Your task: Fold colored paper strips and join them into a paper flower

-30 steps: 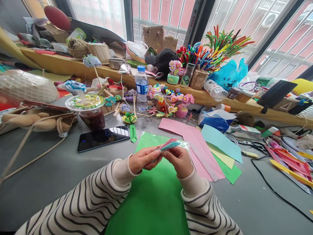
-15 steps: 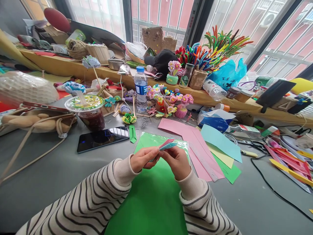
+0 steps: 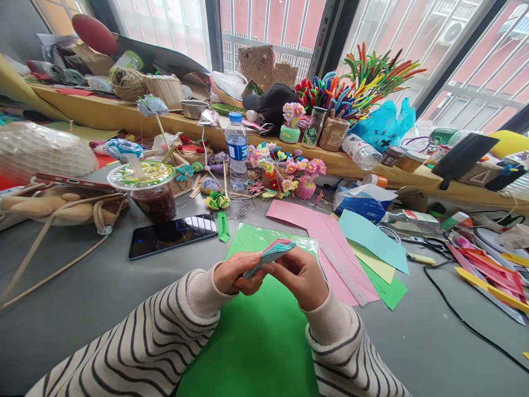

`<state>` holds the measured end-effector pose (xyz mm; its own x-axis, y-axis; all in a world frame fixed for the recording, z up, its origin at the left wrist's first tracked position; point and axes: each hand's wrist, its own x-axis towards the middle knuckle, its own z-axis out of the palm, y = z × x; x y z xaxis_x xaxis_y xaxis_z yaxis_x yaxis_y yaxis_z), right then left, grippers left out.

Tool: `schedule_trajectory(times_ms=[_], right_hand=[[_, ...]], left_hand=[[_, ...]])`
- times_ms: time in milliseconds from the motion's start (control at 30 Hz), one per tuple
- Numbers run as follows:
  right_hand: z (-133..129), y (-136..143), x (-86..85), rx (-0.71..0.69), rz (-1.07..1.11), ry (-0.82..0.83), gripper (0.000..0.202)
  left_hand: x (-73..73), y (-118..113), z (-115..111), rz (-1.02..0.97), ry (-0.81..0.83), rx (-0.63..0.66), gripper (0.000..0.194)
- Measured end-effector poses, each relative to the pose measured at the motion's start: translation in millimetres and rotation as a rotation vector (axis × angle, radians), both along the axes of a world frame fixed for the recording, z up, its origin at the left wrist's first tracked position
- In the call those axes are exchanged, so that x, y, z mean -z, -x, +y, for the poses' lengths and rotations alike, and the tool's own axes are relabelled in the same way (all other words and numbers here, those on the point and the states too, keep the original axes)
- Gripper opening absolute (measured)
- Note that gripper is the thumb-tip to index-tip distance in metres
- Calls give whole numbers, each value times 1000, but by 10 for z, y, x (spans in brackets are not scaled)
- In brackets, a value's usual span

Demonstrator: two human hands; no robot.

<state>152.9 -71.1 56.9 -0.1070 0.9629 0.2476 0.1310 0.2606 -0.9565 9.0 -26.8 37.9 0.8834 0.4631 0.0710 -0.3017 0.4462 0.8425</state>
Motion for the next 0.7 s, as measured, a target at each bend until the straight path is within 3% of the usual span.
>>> schedule_trajectory(times_ms=[267, 400, 533, 600, 700], right_hand=[[-152, 79, -193, 5, -173, -87, 16], [-215, 28, -336, -122, -280, -263, 11], [-275, -22, -433, -186, -286, -359, 15], [-308, -30, -451, -200, -273, -376, 15], [-345, -36, -445, -214, -245, -381, 17]], left_hand=[[-27, 54, -5, -166, -8, 250, 37], [-218, 137, -101, -47, -126, 122, 36], [-442, 228, -211, 136, -388, 57, 34], [-507, 258, -247, 187, -574, 19, 35], [-529, 277, -276, 226, -721, -15, 37]])
